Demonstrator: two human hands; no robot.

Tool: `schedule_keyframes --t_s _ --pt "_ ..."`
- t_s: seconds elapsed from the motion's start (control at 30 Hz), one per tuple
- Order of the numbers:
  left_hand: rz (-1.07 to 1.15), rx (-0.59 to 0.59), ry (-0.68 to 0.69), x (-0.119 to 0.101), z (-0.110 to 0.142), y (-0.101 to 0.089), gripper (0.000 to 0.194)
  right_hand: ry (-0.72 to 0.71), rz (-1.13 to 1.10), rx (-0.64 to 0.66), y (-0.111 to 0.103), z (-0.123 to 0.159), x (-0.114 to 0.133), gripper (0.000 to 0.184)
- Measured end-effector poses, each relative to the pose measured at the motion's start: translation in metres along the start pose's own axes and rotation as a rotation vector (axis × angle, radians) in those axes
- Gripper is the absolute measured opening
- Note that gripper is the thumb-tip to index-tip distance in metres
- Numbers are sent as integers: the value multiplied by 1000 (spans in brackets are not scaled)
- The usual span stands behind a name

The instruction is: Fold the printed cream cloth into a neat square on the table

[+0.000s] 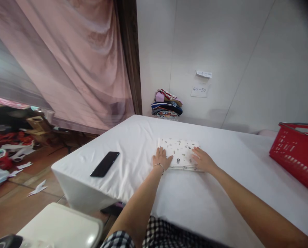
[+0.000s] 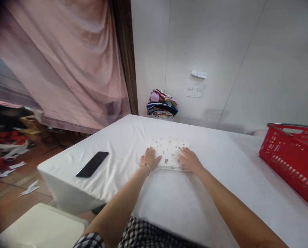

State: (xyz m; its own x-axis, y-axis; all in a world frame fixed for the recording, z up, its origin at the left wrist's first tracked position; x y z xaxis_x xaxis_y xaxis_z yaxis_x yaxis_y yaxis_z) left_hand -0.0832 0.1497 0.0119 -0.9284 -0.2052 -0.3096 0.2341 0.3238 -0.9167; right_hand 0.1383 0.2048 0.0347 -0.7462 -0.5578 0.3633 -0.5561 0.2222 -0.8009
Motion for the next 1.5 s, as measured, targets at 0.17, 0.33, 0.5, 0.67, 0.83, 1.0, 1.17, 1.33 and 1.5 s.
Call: schedule_keyframes --t_s 0.17,0.33,0.5,0.67,0.83,1.0,1.17,1.33,1.5 --pt "-35 25 1 0 1 2 65 75 115 28 16 -46 -5 54" --pt "-27 80 -11 2 4 1 67 206 281 255 49 -31 -32 56" --pt "-13 162 -46 -6 -17 -10 74 201 292 248 57 -26 -40 57" --pt "-3 72 76 -19 -60 -12 72 198 289 222 57 -28 -41 56" --pt "70 126 -132 13 -67 13 65 203 238 244 55 -27 -41 55" --pt "64 110 -114 16 -65 16 64 230 204 240 55 -28 -39 56" --pt "88 118 -120 16 -71 13 65 303 9 196 46 -31 -39 55" --pt "98 87 -153 34 -64 2 76 672 -394 -18 19 -15 -73 58" --pt "106 66 -238 51 -41 -9 66 807 -465 -29 7 14 -85 64"
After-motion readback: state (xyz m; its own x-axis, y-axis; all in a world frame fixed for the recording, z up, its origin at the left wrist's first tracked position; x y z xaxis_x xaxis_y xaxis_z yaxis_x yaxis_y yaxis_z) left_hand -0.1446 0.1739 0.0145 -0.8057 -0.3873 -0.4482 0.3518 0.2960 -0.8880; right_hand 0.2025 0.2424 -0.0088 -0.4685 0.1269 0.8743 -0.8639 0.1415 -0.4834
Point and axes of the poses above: each hand's wrist, its own z-axis away from the middle knuckle, its own y-axis out of the palm, x = y × z, the point moved 6 cm from there along -z, towards the middle knuckle, and after that the axes turned 12 degrees about -x, right-handed, at the moved point
